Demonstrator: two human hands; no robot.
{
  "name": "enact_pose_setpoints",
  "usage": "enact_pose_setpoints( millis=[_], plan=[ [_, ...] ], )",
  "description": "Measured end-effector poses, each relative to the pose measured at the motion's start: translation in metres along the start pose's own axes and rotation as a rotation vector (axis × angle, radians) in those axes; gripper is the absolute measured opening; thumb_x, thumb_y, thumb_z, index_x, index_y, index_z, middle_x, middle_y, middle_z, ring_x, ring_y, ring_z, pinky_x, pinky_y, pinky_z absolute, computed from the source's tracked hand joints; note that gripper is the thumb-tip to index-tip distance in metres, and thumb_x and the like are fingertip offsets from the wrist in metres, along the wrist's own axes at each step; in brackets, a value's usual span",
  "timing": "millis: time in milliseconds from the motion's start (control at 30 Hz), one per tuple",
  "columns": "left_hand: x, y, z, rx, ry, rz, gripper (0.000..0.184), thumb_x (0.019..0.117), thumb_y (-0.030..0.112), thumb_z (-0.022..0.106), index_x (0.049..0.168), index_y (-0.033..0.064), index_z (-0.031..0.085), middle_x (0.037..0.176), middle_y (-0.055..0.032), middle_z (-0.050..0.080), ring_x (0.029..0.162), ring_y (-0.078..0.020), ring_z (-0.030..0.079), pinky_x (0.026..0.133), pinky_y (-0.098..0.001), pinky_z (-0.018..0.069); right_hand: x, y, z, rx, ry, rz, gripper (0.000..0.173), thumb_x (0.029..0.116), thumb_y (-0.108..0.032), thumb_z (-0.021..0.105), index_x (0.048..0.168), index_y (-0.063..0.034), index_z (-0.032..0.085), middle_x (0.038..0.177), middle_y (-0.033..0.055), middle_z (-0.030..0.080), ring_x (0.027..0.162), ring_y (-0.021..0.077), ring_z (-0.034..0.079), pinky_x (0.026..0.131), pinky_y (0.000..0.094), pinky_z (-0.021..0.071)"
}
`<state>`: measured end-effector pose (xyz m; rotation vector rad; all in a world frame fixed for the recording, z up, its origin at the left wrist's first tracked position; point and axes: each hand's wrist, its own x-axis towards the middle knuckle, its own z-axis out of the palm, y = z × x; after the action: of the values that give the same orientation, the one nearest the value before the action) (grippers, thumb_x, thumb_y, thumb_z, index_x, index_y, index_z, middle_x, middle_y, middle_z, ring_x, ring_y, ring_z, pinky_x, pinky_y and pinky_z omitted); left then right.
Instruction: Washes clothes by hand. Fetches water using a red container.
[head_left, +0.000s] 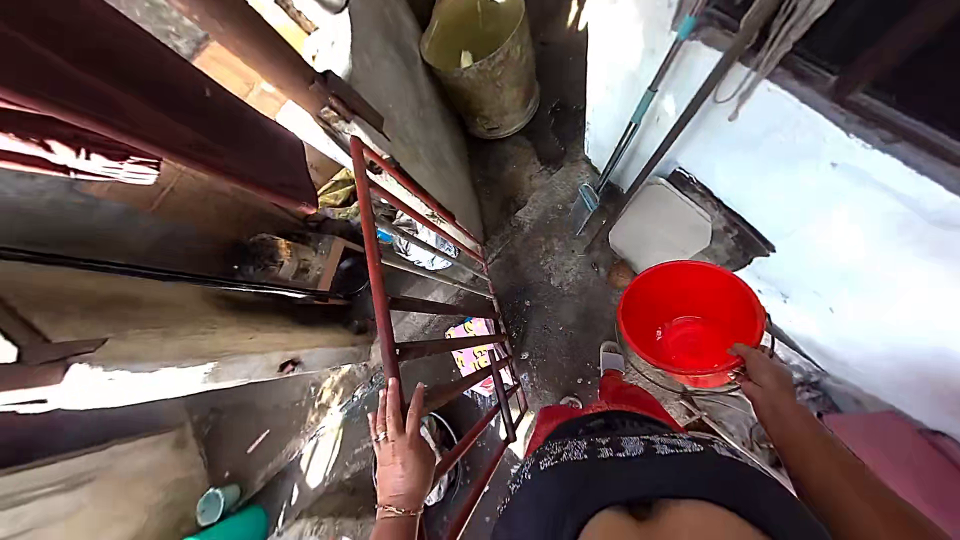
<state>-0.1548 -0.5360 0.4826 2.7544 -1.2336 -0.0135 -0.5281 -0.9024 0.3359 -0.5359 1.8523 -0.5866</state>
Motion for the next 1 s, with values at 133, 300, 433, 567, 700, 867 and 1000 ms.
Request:
enact_pose_setpoints(
  millis=[133,300,433,567,700,867,1000],
  plan=[
    [0.013,0.023,0.000,0.082,-0.030,-0.145,0.069,0.0766,-0.021,0.054,0.140,0.0050,0.062,0.153,-0.0206,0.051,0.146,-0.0511,0.037,0.115,-0.0796,0.0144,0.017,-0.059,0.034,-0.180,-0.129,-0.069,0.030,0.0866,0.002,0.067,0.113,-0.0003,0.055,0.092,0.0119,0.056,0.071,0.0176,0.055,0.059,0.0352,0.0498],
    [0.037,0.051,0.015,0.024,0.191,-0.078,0.041,0.0931,0.013,0.047,0.123,0.0005,0.072,0.137,-0.0262,0.062,0.136,-0.0550,0.049,0.114,-0.0750,0.0254,0.025,-0.109,0.113,-0.291,-0.283,-0.137,0.036,0.0836,0.004,0.068,0.118,0.0018,0.056,0.093,0.0135,0.059,0.072,0.0192,0.058,0.059,0.0369,0.0521],
    [0.092,0.064,0.047,-0.193,0.151,-0.102,0.032,0.0929,0.011,0.056,0.116,-0.0019,0.074,0.133,-0.0254,0.065,0.131,-0.0494,0.056,0.108,-0.0608,0.0466,0.017,-0.144,0.198,-0.316,-0.399,-0.148,0.026,0.0828,0.006,0.068,0.103,-0.0009,0.054,0.085,0.0118,0.058,0.066,0.0189,0.058,0.056,0.0360,0.0530],
    [0.204,0.079,0.078,-0.497,-0.081,-0.270,0.040,0.0949,0.012,0.068,0.132,-0.0030,0.065,0.136,-0.0253,0.063,0.129,-0.0423,0.060,0.108,-0.0569,0.0483,-0.001,-0.185,0.282,-0.335,-0.489,-0.159,0.022,0.0847,0.005,0.067,0.102,-0.0006,0.054,0.085,0.0125,0.060,0.067,0.0200,0.060,0.057,0.0372,0.0534],
    [0.342,0.085,0.105,-0.822,-0.422,-0.535,0.065,0.1029,0.027,0.062,0.156,0.0003,0.036,0.146,-0.0243,0.055,0.133,-0.0364,0.057,0.112,-0.0515,0.0463,-0.022,-0.234,0.351,-0.305,-0.532,-0.195,0.024,0.0854,0.007,0.066,0.107,0.0024,0.056,0.086,0.0134,0.062,0.068,0.0197,0.062,0.058,0.0370,0.0552],
    [0.475,0.080,0.117,-1.101,-0.581,-0.665,0.076,0.1025,0.037,0.063,0.161,0.0064,0.026,0.137,-0.0266,0.060,0.115,-0.0381,0.067,0.094,-0.0547,0.0576,-0.025,-0.288,0.412,-0.285,-0.626,-0.334,0.028,0.0739,0.011,0.068,0.097,0.0004,0.056,0.083,0.0099,0.062,0.070,0.0174,0.064,0.060,0.0360,0.0570],
    [0.535,0.081,0.119,-1.126,-0.560,-0.729,0.047,0.0985,0.013,0.067,0.137,-0.0086,0.052,0.122,-0.0272,0.066,0.108,-0.0331,0.069,0.095,-0.0487,0.0573,-0.024,-0.336,0.447,-0.357,-0.742,-0.489,0.031,0.0651,0.000,0.071,0.093,-0.0041,0.059,0.080,0.0027,0.064,0.071,0.0112,0.065,0.063,0.0325,0.0568]
  ],
)
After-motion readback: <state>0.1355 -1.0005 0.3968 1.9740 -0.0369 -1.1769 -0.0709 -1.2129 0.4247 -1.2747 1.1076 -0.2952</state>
